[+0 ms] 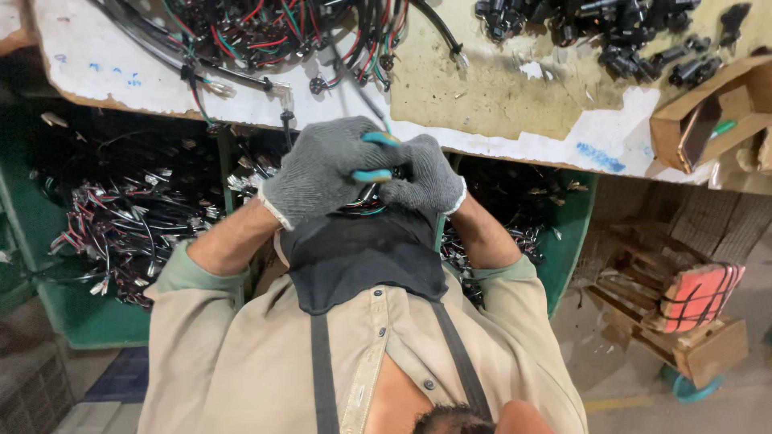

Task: The person, wearing gloves, uses pliers to cut and strip insulation from the ends of electrical wires at a workbench. They process one wire at a time, pulling stripped wires and placing them into a green bin below the table while more wires wait on the tabletop.

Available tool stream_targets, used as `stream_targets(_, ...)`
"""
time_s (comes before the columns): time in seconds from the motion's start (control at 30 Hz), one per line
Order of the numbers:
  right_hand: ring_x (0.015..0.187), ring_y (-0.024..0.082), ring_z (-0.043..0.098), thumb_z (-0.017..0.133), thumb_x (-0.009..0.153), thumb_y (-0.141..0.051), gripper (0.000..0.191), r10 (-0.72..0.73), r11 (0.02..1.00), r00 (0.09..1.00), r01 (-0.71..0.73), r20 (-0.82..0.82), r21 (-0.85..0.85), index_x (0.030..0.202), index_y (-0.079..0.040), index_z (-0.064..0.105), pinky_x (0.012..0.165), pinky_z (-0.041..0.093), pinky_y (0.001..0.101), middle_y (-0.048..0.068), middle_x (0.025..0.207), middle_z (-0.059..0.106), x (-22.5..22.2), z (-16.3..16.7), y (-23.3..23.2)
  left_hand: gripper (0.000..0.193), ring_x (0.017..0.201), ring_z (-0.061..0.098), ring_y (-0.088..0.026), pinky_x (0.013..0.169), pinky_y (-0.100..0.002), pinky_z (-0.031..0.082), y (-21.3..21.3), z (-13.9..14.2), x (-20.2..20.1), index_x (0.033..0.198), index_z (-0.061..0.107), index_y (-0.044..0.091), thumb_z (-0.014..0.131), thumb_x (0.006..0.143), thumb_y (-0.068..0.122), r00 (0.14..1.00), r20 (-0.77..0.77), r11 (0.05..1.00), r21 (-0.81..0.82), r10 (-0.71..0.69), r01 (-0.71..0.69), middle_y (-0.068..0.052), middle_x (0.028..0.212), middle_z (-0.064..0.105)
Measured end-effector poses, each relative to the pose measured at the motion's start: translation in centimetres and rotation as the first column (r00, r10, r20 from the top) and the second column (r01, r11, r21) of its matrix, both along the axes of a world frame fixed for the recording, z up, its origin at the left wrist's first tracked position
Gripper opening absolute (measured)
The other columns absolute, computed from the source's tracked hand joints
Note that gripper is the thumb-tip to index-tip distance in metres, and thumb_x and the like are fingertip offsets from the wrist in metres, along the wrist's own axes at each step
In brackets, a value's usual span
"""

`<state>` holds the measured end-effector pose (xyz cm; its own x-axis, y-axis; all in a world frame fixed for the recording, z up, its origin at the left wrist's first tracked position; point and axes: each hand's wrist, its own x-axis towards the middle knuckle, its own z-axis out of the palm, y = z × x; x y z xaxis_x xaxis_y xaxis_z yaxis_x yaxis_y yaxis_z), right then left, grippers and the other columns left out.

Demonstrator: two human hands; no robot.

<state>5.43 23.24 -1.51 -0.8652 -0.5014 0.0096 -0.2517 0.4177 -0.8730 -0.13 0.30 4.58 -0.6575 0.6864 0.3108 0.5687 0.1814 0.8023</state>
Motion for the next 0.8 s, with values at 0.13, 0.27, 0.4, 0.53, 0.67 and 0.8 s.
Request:
stream_targets(0.13,0.063,0.032,0.063,0.082,0.085,-0.050,0.052,-0.058,0.997,0.986,0.065,-0.157,0.035,0.114,-0.008,0.073,0.062,0.047,0.0409,0.010,0.074,0.062,0.4,0.0,-0.6,0.030,0.085,0.070,-0.030,0.072,-0.040,0.055,-2.1,2.5,-0.2,0.109,0.078,0.015,0.085,0.083,0.026,0.984,0.030,0.971,0.162,0.175,-0.178,-0.012,0.096,0.071)
stream_targets(0.27,0.066,0.032,0.065,0.082,0.079,-0.039,0.050,0.093,0.980,0.958,-0.040,-0.271,0.196,0.110,-0.005,0.064,0.060,0.048,0.0426,0.009,0.072,0.063,1.4,0.2,-2.6,0.031,0.083,0.070,-0.030,0.069,-0.040,0.054,-2.3,2.2,3.4,0.109,0.077,0.013,0.083,0.083,0.027,0.780,0.316,0.597,0.510,0.540,-0.619,-0.011,0.096,0.070)
stream_targets(0.4,0.067,0.034,0.065,0.075,0.072,-0.032,0.044,0.282,0.913,0.907,-0.153,-0.313,0.378,0.104,-0.004,0.066,0.058,0.048,0.0472,0.009,0.072,0.065,1.6,0.5,-4.7,0.032,0.080,0.069,-0.030,0.067,-0.040,0.053,0.9,-1.7,7.4,0.110,0.076,0.011,0.081,0.083,0.027,0.979,0.187,0.938,0.347,-0.081,0.012,-0.011,0.095,0.070)
stream_targets(0.53,0.069,0.031,0.063,0.076,0.080,-0.032,0.023,0.512,0.846,0.772,-0.380,-0.376,0.373,0.088,-0.012,0.067,0.060,0.047,0.0475,0.007,0.074,0.064,1.1,1.9,-4.8,0.033,0.078,0.068,-0.030,0.064,-0.041,0.053,1.3,-0.5,9.9,0.110,0.075,0.010,0.079,0.083,0.028,0.907,-0.028,0.837,0.373,-0.420,0.400,-0.011,0.094,0.069)
stream_targets(0.67,0.075,0.033,0.063,0.077,0.078,-0.047,0.039,0.493,0.859,0.798,-0.383,-0.345,0.341,0.079,-0.010,0.062,0.072,0.050,0.0490,0.010,0.075,0.062,0.4,3.3,-4.8,0.034,0.076,0.068,-0.030,0.062,-0.041,0.052,0.9,-0.2,4.7,0.110,0.074,0.008,0.077,0.082,0.028,0.984,-0.178,1.000,0.005,-0.028,0.030,-0.011,0.094,0.068)
stream_targets(0.8,0.082,0.035,0.064,0.080,0.082,-0.038,0.034,0.287,0.939,0.894,-0.191,-0.343,0.286,0.089,-0.007,0.066,0.075,0.051,0.0473,0.013,0.086,0.065,-0.5,3.3,-3.2,0.013,0.081,0.069,-0.030,0.067,-0.040,0.054,-0.6,-6.2,-3.7,0.108,0.075,0.009,0.075,0.100,0.019,0.835,-0.487,0.780,-0.405,0.257,-0.477,-0.012,0.094,0.068)
